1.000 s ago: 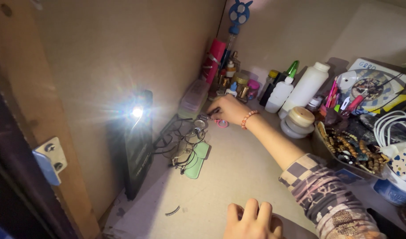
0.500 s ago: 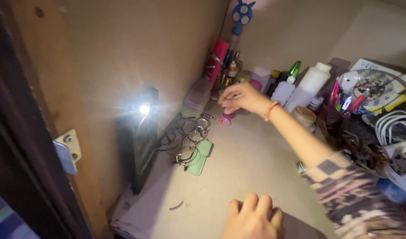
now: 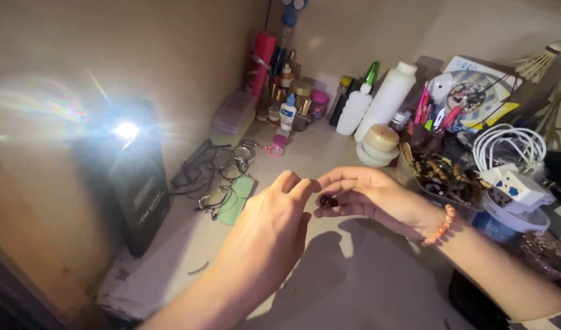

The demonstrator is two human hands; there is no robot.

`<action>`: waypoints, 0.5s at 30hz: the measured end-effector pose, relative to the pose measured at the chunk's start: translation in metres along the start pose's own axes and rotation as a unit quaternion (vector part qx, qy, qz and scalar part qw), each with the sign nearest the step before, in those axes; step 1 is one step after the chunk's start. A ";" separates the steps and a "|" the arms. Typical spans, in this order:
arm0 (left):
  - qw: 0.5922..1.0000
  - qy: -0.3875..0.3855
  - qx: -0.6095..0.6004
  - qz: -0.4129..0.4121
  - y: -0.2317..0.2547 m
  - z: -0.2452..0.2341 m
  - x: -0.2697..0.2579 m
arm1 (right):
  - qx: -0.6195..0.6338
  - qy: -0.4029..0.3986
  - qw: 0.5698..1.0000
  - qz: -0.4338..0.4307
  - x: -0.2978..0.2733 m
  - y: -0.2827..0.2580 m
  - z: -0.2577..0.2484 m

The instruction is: The recorder organizes various small items, including contact lens cases and solution, on a desk or shelf surface.

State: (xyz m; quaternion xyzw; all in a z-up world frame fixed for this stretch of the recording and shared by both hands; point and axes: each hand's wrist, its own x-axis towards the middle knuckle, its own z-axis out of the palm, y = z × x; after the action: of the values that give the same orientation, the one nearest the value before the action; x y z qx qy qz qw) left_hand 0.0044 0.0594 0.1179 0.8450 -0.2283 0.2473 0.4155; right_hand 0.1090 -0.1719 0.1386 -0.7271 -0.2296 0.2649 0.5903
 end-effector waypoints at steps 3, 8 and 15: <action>0.999 -0.006 0.038 0.037 -0.004 0.011 0.002 | 0.009 -0.013 1.000 -0.026 -0.011 -0.001 0.013; 0.998 0.019 0.026 0.063 -0.013 0.020 -0.005 | 0.001 -0.024 1.000 -0.008 -0.014 -0.002 0.024; 0.996 0.020 -0.083 -0.031 -0.029 0.030 -0.010 | 0.024 -0.053 0.998 -0.002 -0.016 0.009 0.022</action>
State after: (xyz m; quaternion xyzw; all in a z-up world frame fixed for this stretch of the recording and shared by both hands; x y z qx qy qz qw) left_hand 0.0207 0.0531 0.0789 0.8095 -0.2130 0.2310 0.4959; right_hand 0.0831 -0.1680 0.1281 -0.6974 -0.2554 0.3074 0.5949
